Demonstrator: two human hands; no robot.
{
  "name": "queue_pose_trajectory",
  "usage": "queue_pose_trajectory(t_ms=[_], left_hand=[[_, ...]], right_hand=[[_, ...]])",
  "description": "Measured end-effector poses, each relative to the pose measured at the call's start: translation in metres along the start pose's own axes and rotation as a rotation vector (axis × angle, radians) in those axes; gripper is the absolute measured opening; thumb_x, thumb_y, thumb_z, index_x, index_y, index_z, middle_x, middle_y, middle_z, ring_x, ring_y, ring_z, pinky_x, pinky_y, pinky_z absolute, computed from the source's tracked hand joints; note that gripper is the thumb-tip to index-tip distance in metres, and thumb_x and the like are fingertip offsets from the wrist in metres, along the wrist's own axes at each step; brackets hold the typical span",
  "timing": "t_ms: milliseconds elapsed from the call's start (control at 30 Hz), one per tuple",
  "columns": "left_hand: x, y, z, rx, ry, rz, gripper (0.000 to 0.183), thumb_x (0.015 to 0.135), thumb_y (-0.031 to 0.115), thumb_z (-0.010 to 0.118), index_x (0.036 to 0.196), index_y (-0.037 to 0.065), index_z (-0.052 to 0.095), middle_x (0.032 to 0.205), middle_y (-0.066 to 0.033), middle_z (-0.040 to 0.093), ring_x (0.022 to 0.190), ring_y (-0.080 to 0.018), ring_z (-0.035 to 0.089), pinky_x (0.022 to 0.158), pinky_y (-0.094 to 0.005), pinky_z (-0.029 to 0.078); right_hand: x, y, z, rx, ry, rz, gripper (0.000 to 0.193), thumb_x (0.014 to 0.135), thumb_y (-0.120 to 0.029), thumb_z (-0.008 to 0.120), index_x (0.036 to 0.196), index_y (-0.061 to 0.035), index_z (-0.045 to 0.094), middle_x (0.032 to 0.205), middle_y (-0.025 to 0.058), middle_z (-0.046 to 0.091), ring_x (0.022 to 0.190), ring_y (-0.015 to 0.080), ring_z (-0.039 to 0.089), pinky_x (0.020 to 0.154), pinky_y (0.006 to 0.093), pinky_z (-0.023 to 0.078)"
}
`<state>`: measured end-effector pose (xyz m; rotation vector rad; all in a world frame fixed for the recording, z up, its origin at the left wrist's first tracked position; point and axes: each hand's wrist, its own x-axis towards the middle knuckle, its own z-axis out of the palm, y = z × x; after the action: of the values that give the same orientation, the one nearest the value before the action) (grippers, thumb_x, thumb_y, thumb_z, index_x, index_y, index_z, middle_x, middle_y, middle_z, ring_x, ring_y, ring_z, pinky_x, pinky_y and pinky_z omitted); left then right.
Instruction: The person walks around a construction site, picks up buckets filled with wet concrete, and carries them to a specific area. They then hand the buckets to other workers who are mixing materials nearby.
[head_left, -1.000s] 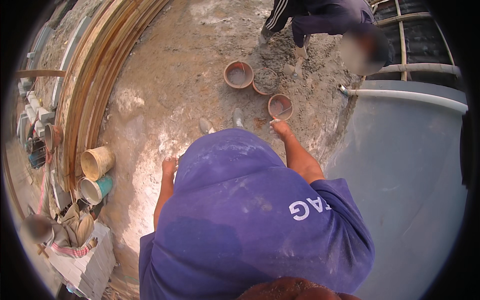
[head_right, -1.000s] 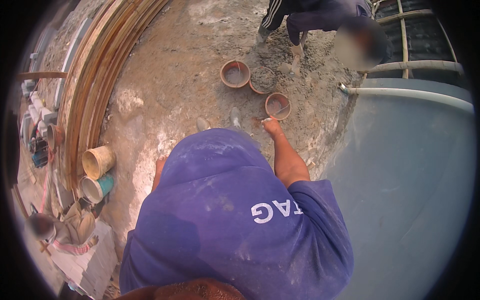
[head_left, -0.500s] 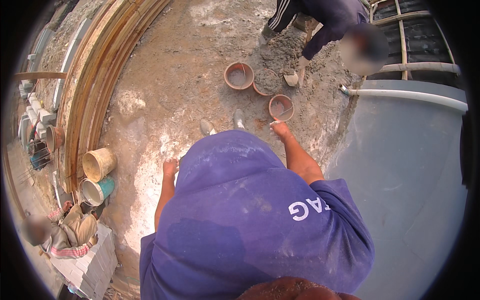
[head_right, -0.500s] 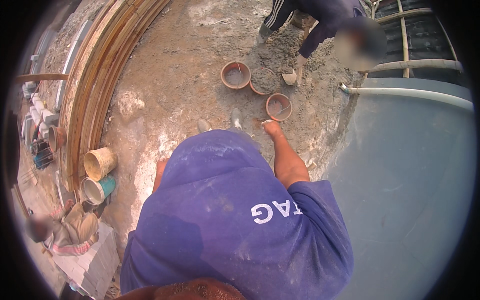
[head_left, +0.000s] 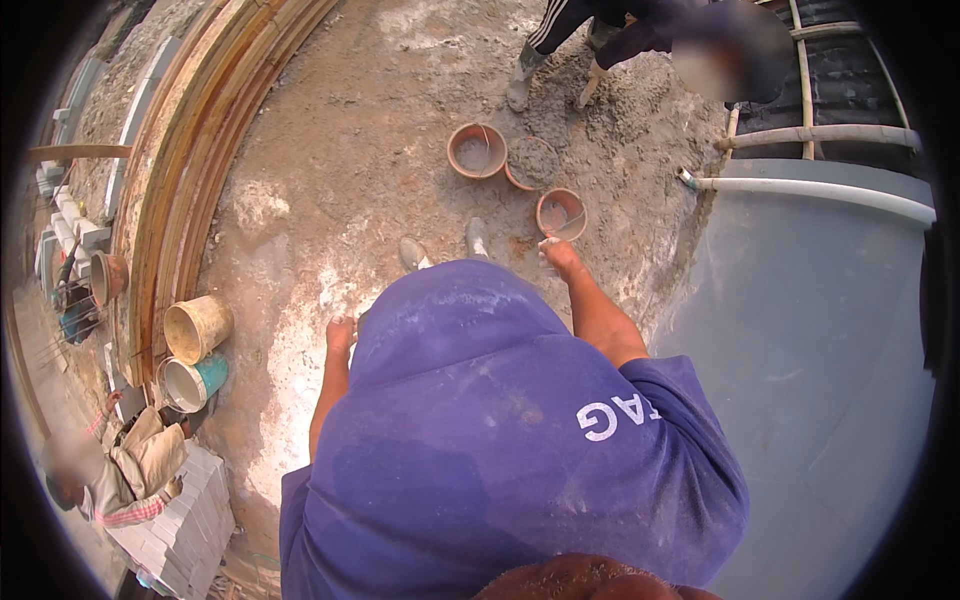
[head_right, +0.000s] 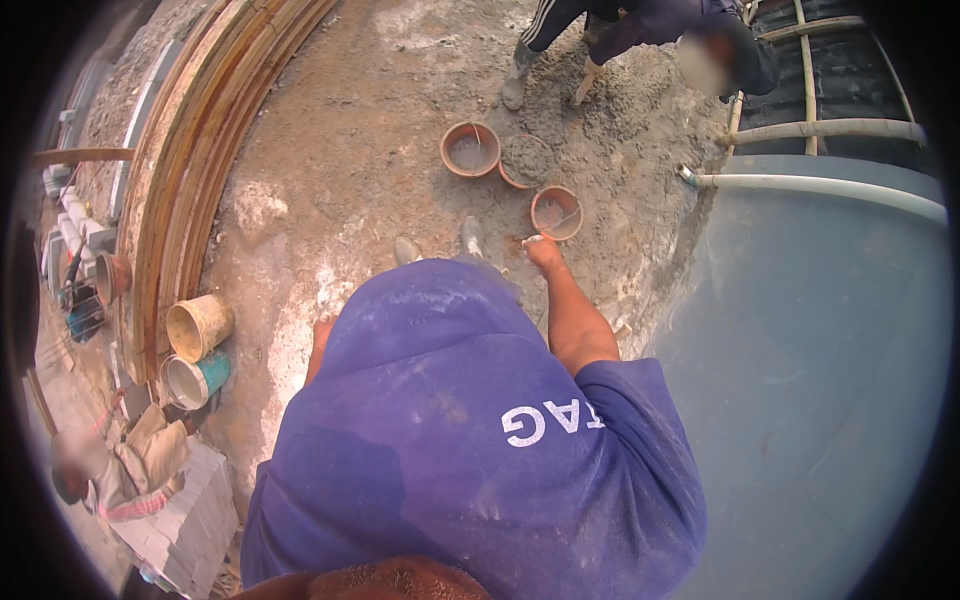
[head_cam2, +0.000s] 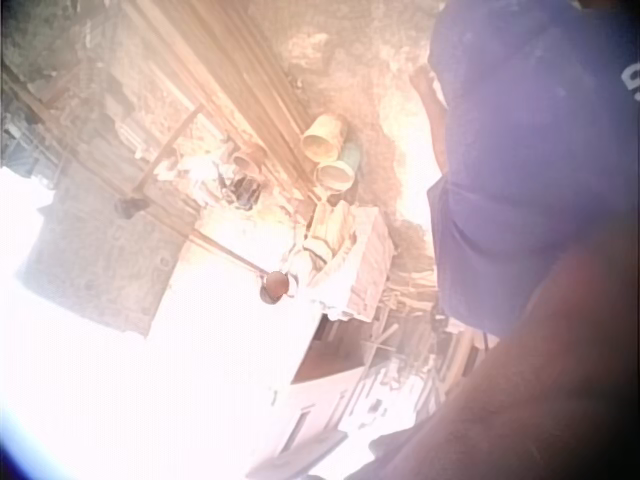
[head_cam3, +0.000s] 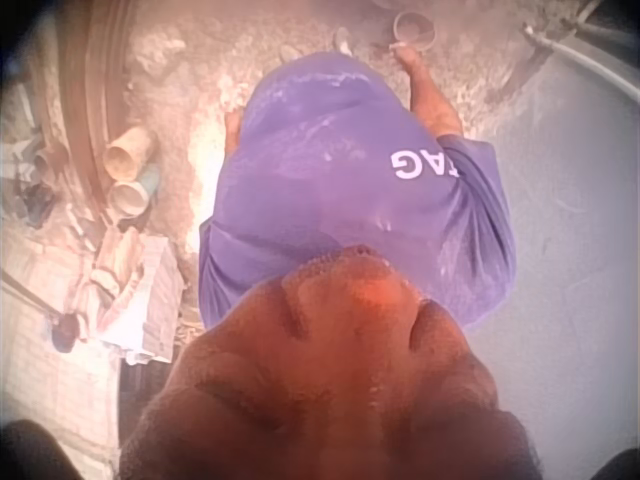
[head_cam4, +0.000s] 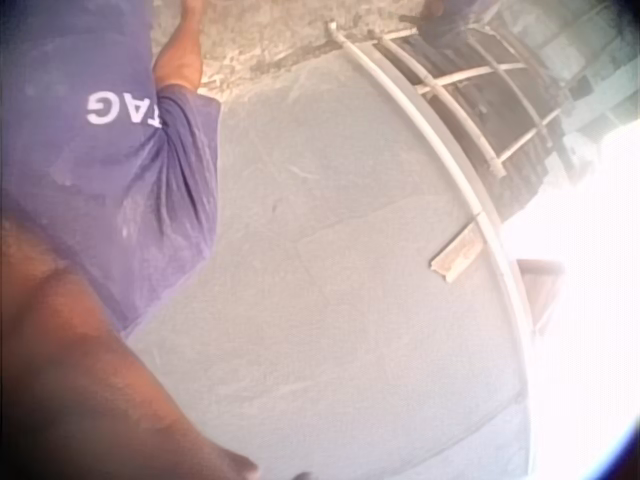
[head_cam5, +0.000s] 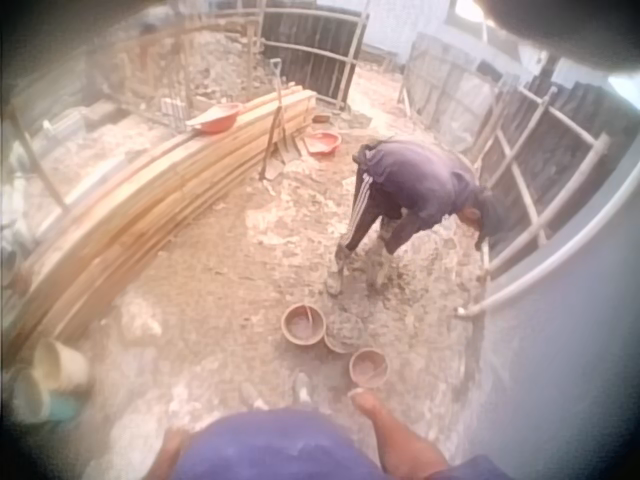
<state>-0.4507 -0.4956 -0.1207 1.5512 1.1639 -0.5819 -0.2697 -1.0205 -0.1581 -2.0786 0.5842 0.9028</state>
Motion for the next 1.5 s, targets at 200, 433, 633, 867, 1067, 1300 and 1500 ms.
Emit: queue_pose_trajectory(t_ms=[200,433,633,867,1067,1300,1500], left_hand=[[0.007,-0.004,-0.005,-0.034,-0.01,0.008,0.017,0.094,0.019,0.054,0.102,0.004,0.058,0.09,-0.0034,0.062,0.079,-0.0125,0.06,0.062,-0.0278,0.05],[0.017,-0.007,-0.01,0.052,-0.023,-0.021,0.02,0.093,0.017,0.052,0.106,0.003,0.058,0.093,-0.0035,0.062,0.08,-0.0119,0.06,0.063,-0.0269,0.049],[-0.002,0.02,-0.009,0.18,-0.015,0.004,0.022,0.091,0.016,0.052,0.108,0.002,0.056,0.095,-0.0046,0.063,0.085,-0.0131,0.062,0.065,-0.0277,0.049],[-0.005,0.021,-0.005,0.142,0.018,-0.004,0.021,0.091,0.016,0.053,0.107,0.002,0.055,0.097,-0.006,0.063,0.088,-0.0147,0.063,0.065,-0.028,0.05],[0.003,0.008,-0.003,0.084,0.007,-0.008,0.017,0.092,0.018,0.055,0.103,0.005,0.056,0.093,-0.0039,0.062,0.085,-0.0133,0.062,0.063,-0.0272,0.048],[0.0,0.01,0.0,0.081,0.016,-0.009,0.013,0.092,0.018,0.056,0.098,0.007,0.056,0.089,-0.0021,0.062,0.081,-0.0114,0.06,0.059,-0.0256,0.047],[0.01,0.001,-0.004,0.024,-0.013,-0.025,0.014,0.093,0.018,0.055,0.098,0.005,0.056,0.09,-0.0029,0.062,0.081,-0.0124,0.061,0.062,-0.0282,0.048]], right_hand=[[-0.006,-0.003,0.001,0.152,-0.019,0.157,0.027,0.086,-0.024,0.062,0.094,0.0016,0.065,0.088,0.0101,0.067,0.073,0.0227,0.062,0.069,0.0403,0.049],[0.009,0.017,0.004,0.063,-0.005,0.097,0.027,0.087,-0.025,0.061,0.092,0.0009,0.064,0.086,0.0117,0.066,0.073,0.0231,0.063,0.067,0.0399,0.05],[0.008,0.014,0.009,0.132,-0.026,0.079,0.025,0.087,-0.024,0.06,0.09,0.0001,0.064,0.084,0.011,0.066,0.074,0.0237,0.062,0.068,0.0403,0.05],[0.021,0.035,0.013,0.103,-0.053,0.041,0.022,0.087,-0.023,0.058,0.093,-0.0028,0.065,0.081,0.0078,0.064,0.073,0.0208,0.06,0.064,0.0389,0.05],[0.0,0.004,-0.001,0.184,-0.078,0.134,0.024,0.088,-0.023,0.058,0.101,-0.003,0.063,0.082,0.0063,0.064,0.072,0.0205,0.06,0.064,0.039,0.05],[0.01,0.004,0.005,0.173,-0.002,0.075,0.028,0.088,-0.024,0.06,0.105,-0.0013,0.062,0.086,0.0082,0.066,0.073,0.0215,0.062,0.065,0.0386,0.049],[0.016,0.008,0.001,0.107,-0.042,0.046,0.029,0.088,-0.024,0.061,0.104,-0.0008,0.062,0.084,0.01,0.066,0.071,0.021,0.061,0.065,0.0391,0.049]])
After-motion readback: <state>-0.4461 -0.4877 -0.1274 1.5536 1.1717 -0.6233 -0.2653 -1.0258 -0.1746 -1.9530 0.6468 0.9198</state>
